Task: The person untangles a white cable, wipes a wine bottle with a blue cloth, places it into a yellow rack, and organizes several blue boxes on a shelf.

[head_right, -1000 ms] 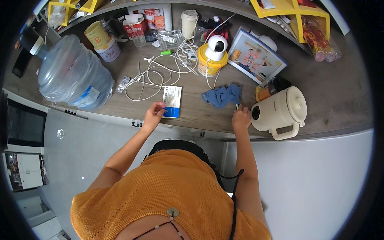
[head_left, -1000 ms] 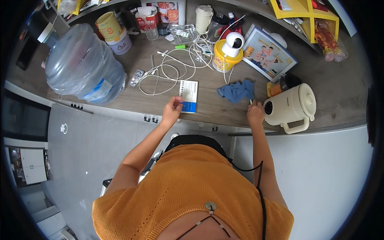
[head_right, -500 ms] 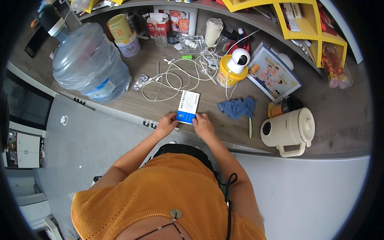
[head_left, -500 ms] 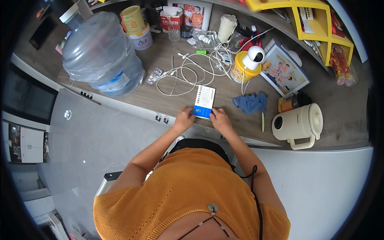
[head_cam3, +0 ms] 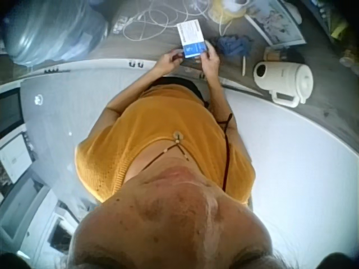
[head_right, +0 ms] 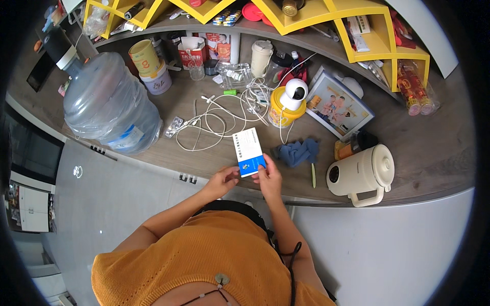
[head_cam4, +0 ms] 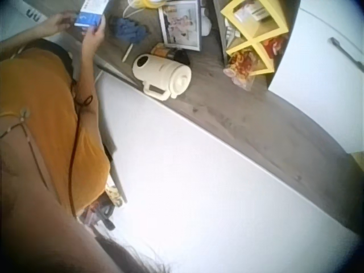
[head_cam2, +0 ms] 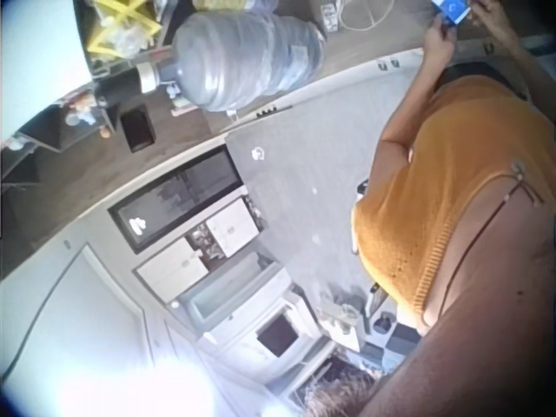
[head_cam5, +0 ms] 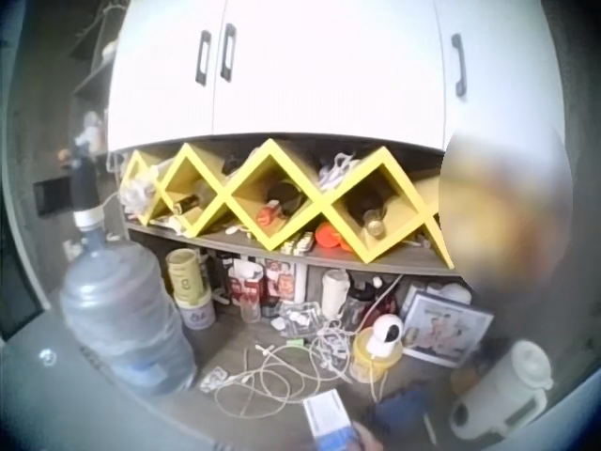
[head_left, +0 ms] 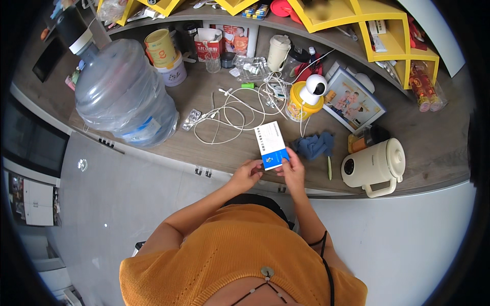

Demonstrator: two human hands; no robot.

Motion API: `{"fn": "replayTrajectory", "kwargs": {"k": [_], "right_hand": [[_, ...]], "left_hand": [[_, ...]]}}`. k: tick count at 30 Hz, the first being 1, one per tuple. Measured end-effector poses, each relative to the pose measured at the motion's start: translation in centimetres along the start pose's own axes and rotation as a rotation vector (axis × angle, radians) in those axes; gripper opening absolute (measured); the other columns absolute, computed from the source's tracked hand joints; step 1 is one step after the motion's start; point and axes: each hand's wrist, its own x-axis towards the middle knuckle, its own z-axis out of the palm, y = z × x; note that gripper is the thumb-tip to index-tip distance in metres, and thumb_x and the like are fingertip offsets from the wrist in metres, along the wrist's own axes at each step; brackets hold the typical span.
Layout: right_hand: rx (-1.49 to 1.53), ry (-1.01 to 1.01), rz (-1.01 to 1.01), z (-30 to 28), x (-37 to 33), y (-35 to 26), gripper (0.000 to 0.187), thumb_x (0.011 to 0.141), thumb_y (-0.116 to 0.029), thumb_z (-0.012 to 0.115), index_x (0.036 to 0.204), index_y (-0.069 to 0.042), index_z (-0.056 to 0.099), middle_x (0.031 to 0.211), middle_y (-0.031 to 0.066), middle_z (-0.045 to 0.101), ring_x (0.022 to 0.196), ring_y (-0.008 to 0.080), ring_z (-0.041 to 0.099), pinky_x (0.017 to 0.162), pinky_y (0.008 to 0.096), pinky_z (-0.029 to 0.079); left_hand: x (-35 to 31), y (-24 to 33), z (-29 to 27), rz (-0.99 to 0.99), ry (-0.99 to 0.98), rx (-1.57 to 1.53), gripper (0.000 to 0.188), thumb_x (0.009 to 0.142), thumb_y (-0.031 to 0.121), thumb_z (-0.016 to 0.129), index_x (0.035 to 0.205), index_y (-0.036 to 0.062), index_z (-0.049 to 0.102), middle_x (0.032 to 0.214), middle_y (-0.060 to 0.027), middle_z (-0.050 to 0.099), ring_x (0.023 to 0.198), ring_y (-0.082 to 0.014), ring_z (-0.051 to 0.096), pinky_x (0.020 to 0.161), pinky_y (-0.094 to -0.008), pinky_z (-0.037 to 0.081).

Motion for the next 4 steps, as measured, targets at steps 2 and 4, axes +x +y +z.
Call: {"fn": "replayTrajectory", "kwargs": {"k": [2, 4], "right_hand": [[0.05, 0.014, -0.08, -1.8, 0.4, -2.3, 0.041, 0.092, -0.007, 0.048, 0.132, -0.003, 0.041, 0.085, 0.0072, 0.062, 0.064, 0.0099, 0.06, 0.055, 0.0228, 0.051], [0.006, 0.01, -0.16, -4.0, 1.1, -5.1, 0.043, 0.092, -0.008, 0.048, 0.134, -0.005, 0.039, 0.084, 0.0074, 0.062, 0.065, 0.0098, 0.06, 0.058, 0.0226, 0.051]], "left_hand": [[0.9, 2.1, -0.4, -0.014, -0.066, -0.055, 0.04, 0.083, 0.003, 0.058, 0.122, 0.0043, 0.051, 0.104, -0.0081, 0.052, 0.086, -0.0135, 0.053, 0.076, -0.025, 0.044], [2.4, 3.0, -0.6, 0.018, -0.07, -0.123, 0.04, 0.084, 0.004, 0.057, 0.124, 0.0059, 0.051, 0.104, -0.0086, 0.052, 0.088, -0.014, 0.053, 0.077, -0.0249, 0.044]]}}
